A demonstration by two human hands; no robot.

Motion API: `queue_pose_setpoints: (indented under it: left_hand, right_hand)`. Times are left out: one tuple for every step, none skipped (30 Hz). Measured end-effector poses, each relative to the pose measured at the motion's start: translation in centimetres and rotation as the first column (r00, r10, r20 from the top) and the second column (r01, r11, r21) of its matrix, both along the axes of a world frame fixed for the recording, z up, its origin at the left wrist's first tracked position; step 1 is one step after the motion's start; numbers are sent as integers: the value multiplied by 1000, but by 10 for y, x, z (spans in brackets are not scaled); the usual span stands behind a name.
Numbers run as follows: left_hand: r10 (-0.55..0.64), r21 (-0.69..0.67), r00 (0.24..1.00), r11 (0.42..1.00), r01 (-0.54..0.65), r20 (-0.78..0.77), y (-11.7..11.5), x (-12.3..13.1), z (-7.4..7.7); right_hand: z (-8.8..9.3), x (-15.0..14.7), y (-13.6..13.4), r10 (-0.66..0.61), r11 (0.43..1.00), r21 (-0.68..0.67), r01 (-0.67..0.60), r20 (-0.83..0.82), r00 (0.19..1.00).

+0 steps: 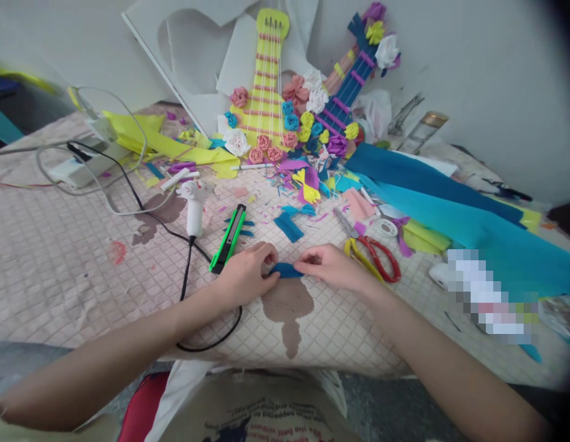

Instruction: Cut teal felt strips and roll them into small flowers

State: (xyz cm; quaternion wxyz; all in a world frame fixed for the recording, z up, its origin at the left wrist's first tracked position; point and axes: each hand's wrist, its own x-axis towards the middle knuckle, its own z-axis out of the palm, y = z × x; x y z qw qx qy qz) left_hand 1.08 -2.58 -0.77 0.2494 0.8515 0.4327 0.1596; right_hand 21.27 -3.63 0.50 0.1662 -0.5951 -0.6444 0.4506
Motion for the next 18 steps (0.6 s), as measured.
queue_pose_setpoints:
  left_hand:
    - [-4,4,1000,1000,4,3,0,0,-1]
    - [-9,8,1000,1000,9,7,0,-1,-1]
    - [-14,12,1000,1000,14,11,0,-1,-2]
    - [-18,16,1000,1000,18,14,0,-1,-2]
    - [-23,19,1000,1000,23,16,0,-1,-3]
    - [-28,21,999,999,27,17,0,-1,-3]
    - [-32,22,999,999,32,18,0,-2,-4]
    - [-34,23,999,999,34,18,0,-2,-4]
    - [-35,25,999,999,34,19,-1,-2,-3]
    - [-34,27,999,999,33,19,-2,-2,-3]
    - [-31,31,999,999,30,20,-3,-2,-2]
    - [-27,34,999,999,26,19,-4,-2,0]
    - [-23,37,1000,999,23,19,-6,-3,2]
    - [-23,38,1000,999,22,17,-8,-3,4]
    - [-22,39,1000,999,21,15,-10,-4,5]
    - [-16,40,1000,999,16,13,-12,-5,7]
    - [-7,41,1000,999,7,12,-15,-7,9]
    - [5,42,1000,999,-5,16,-17,-8,10]
  right_hand:
    - [0,1,1,10,1000,-9,-10,-10,1000]
    - [0,1,2,18,1000,-12,-19,-19,1000]
    - [0,2,3,27,1000,-11,-28,-28,999]
    - [-1,2,4,37,999,-4,-37,-36,999]
    - [-1,1,6,48,999,9,-48,-43,998]
    - [-2,-1,9,62,998,27,-61,-47,997]
    - [-3,-3,12,77,996,47,-75,-50,996]
    - [-5,-6,15,95,994,67,-92,-48,994]
    - [-6,-9,19,116,990,81,-113,-44,992]
    - [-8,-13,22,141,987,87,-137,-37,989]
    - [-9,-16,26,169,982,87,-166,-29,985]
    - [-9,-19,29,197,977,83,-195,-19,980]
    - [-8,-22,31,225,972,77,-224,-9,974]
    - [-6,-24,33,252,965,72,-251,1,968]
    - [-4,-25,34,276,959,68,-276,11,961]
    - [-2,-27,35,297,953,62,-298,21,955]
    - [1,-28,35,315,947,55,-316,30,949]
    - [4,-29,35,328,943,49,-330,38,944]
